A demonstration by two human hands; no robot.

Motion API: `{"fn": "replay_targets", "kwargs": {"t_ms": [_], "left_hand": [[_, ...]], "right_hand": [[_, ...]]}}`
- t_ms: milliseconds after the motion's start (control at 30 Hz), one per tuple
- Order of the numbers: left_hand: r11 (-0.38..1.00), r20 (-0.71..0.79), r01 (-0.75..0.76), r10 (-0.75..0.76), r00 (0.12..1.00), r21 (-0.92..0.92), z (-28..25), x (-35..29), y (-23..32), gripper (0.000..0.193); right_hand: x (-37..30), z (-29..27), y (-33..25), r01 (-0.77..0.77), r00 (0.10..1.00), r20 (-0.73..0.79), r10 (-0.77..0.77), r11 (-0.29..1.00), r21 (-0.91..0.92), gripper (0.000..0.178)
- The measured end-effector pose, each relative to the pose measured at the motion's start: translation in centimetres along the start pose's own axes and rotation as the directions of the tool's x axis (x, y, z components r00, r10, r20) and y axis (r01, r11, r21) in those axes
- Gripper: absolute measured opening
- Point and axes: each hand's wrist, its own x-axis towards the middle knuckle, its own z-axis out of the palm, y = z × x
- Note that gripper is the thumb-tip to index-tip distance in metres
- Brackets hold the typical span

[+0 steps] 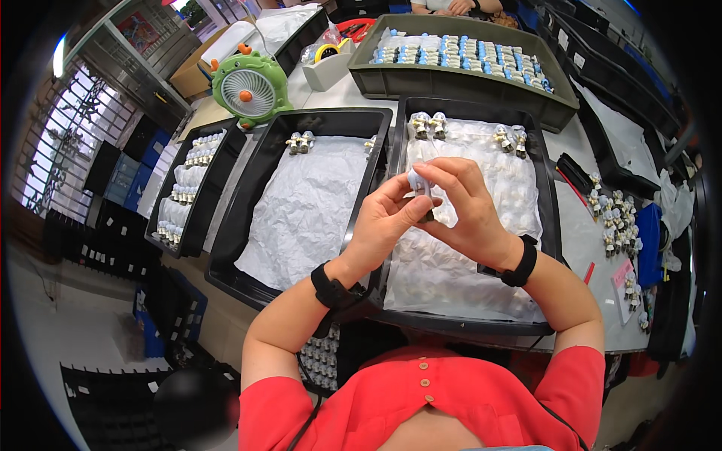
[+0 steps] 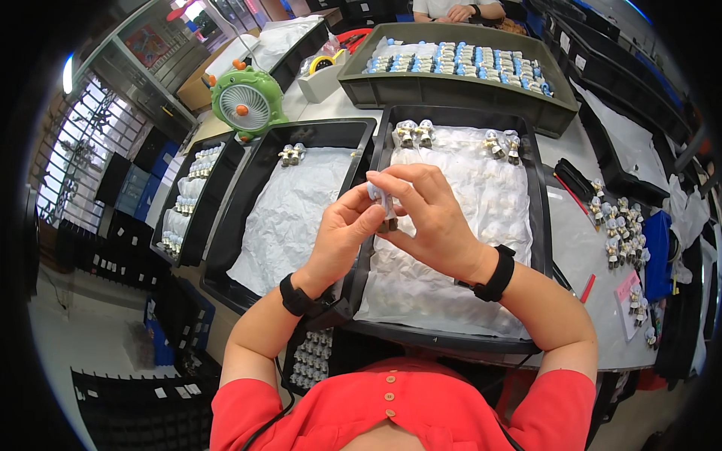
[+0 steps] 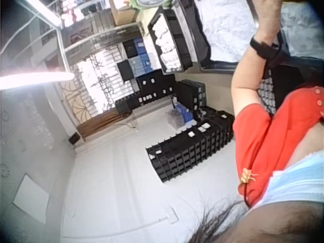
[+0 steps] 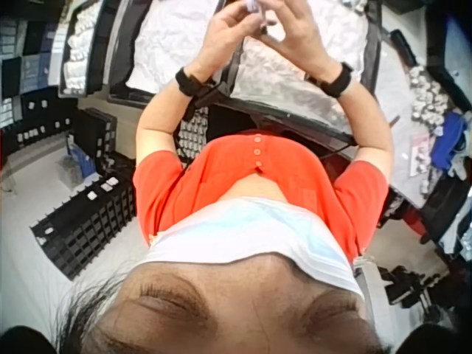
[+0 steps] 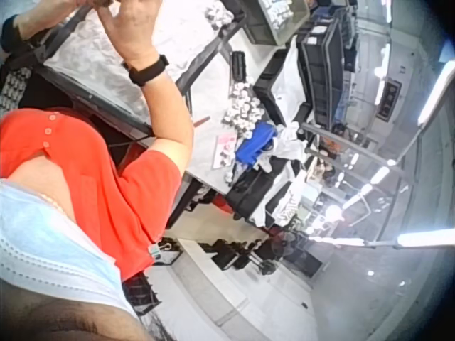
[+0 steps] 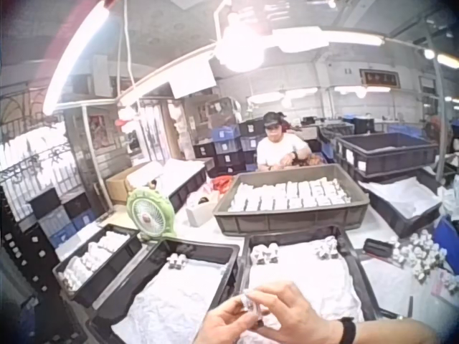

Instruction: The person picks up small cylindrical objects from a tray and uses a small tool to adjust or clean the top of each object. They then place the objects back into the tray in an organized manner, repeating the process for multiple items.

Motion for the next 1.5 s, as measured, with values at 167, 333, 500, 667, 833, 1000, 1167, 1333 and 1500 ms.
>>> {"fn": "replay_targets", "kwargs": {"t_ms": [167, 333, 500, 667, 833, 1000, 1167, 1333, 1500], "left_hand": [[0.988, 0.033, 0.126, -0.123, 0.992, -0.087, -0.3, 0.1, 0.5, 0.041], [0.937, 0.139, 0.177, -0.141, 0.98, -0.301, -0.2, 0.3, 1.3, 0.043], [0.918, 0.18, 0.175, -0.117, 0.977, -0.356, -0.6, 0.4, 1.1, 0.044], [0.901, 0.202, 0.19, -0.117, 0.972, -0.389, -0.7, 0.4, 0.9, 0.044], [0.901, 0.198, 0.185, -0.114, 0.974, -0.392, -0.6, 0.4, 1.0, 0.044], [0.883, 0.198, 0.204, -0.129, 0.972, -0.422, -0.7, 0.5, 0.9, 0.042], [0.881, 0.178, 0.208, -0.143, 0.974, -0.426, -0.7, 0.5, 0.7, 0.043], [0.91, 0.096, 0.135, -0.105, 0.99, -0.392, -1.0, 0.5, 0.3, 0.043], [0.903, -0.004, 0.103, -0.115, 0.993, -0.417, -1.3, 0.4, -0.3, 0.037]], "right_hand": [[0.0, -0.1, 0.0, -0.016, 1.0, 0.021, 0.015, 0.999, 0.047, 0.081], [-0.1, 0.0, -0.2, -0.139, 0.99, 0.024, 0.138, 0.955, 0.261, 0.091], [-0.1, -0.1, 0.0, -0.152, 0.988, 0.043, 0.146, 0.953, 0.261, 0.092], [-0.3, -0.2, 0.1, -0.212, 0.977, 0.094, 0.193, 0.936, 0.282, 0.092], [-0.4, 0.1, 0.3, -0.232, 0.973, 0.084, 0.217, 0.916, 0.328, 0.088], [-0.6, 0.1, 0.6, -0.279, 0.96, 0.116, 0.254, 0.893, 0.352, 0.085], [-0.5, 0.2, 0.6, -0.313, 0.95, 0.124, 0.288, 0.86, 0.403, 0.081], [-0.1, -0.1, 0.8, -0.149, 0.989, 0.013, 0.149, 0.977, 0.15, 0.076], [-0.3, 0.3, 0.5, -0.184, 0.983, 0.023, 0.183, 0.961, 0.206, 0.064]]}}
